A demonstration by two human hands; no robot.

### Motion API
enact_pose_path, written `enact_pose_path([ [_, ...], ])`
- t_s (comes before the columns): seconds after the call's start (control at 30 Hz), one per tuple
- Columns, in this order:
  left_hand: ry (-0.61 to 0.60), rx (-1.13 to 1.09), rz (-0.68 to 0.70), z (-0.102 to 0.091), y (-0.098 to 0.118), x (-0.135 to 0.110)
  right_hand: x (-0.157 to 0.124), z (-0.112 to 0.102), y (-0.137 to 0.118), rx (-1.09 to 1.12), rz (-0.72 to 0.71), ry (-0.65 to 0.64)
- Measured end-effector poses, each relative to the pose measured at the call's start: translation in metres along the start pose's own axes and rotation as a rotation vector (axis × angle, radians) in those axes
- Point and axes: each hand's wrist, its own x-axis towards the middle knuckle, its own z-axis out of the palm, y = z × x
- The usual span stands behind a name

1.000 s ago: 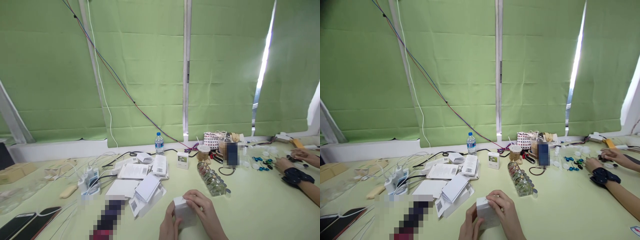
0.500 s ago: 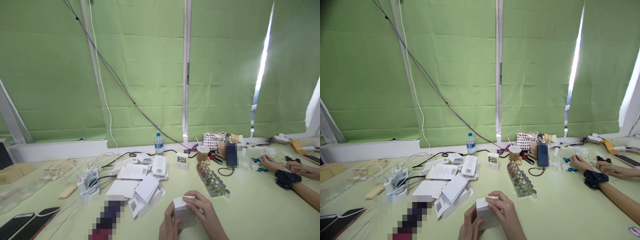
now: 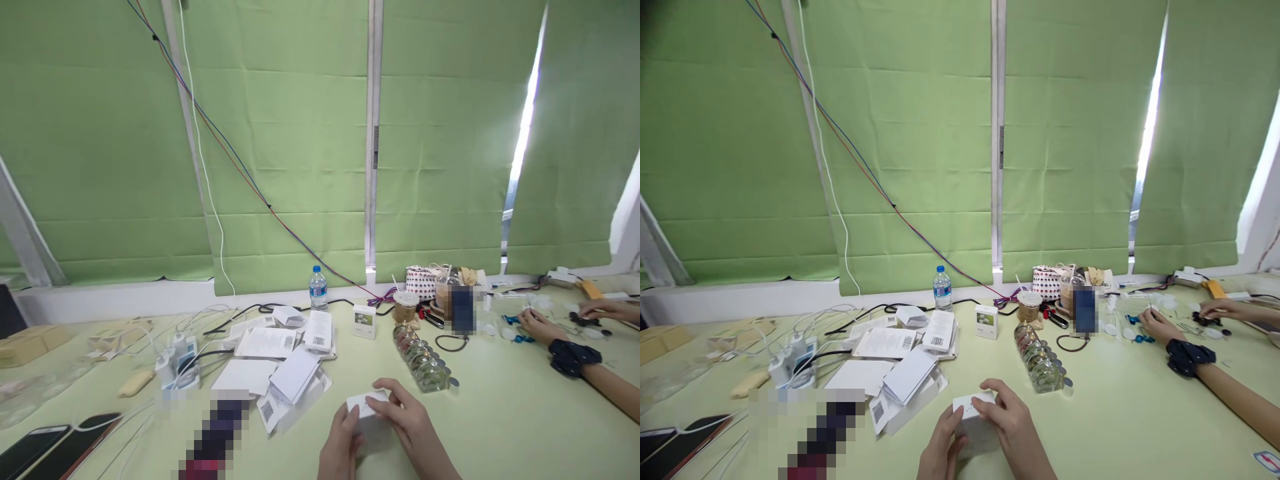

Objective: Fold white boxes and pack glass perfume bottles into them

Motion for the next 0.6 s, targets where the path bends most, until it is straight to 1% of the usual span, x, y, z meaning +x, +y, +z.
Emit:
enact_pose_path([
  [0.1,-0.031,0.161,0.076,-0.004,0.003,0.001,0.001,0.002,-0.002,-0.135,-0.014,0.057],
  [0.17,-0.055,0.296,0.148,-0.005,0.003,-0.002,0.003,0.001,-0.005,-0.198,-0.034,0.06],
  [0.23,-0.072,0.411,0.192,-0.004,0.001,-0.007,0.005,-0.003,-0.01,-0.215,-0.057,0.001],
  [0.27,-0.079,0.452,0.192,-0.003,-0.001,-0.011,0.006,-0.006,-0.013,-0.21,-0.061,-0.041],
  [0.33,-0.113,0.473,0.145,0.003,-0.004,-0.019,0.007,-0.01,-0.018,-0.187,-0.035,-0.121],
  [0.4,-0.194,0.382,0.061,0.01,-0.005,-0.026,0.007,-0.012,-0.022,-0.171,0.016,-0.179],
  [0.47,-0.283,0.196,-0.021,0.015,-0.003,-0.029,0.008,-0.012,-0.023,-0.165,0.065,-0.218],
  [0.5,-0.306,0.101,-0.047,0.016,0.0,-0.029,0.007,-0.012,-0.023,-0.162,0.074,-0.233],
  [0.53,-0.304,0.025,-0.065,0.014,0.003,-0.027,0.007,-0.012,-0.021,-0.158,0.07,-0.244],
  [0.6,-0.234,-0.03,-0.078,0.007,0.014,-0.017,0.006,-0.011,-0.016,-0.147,0.053,-0.257],
])
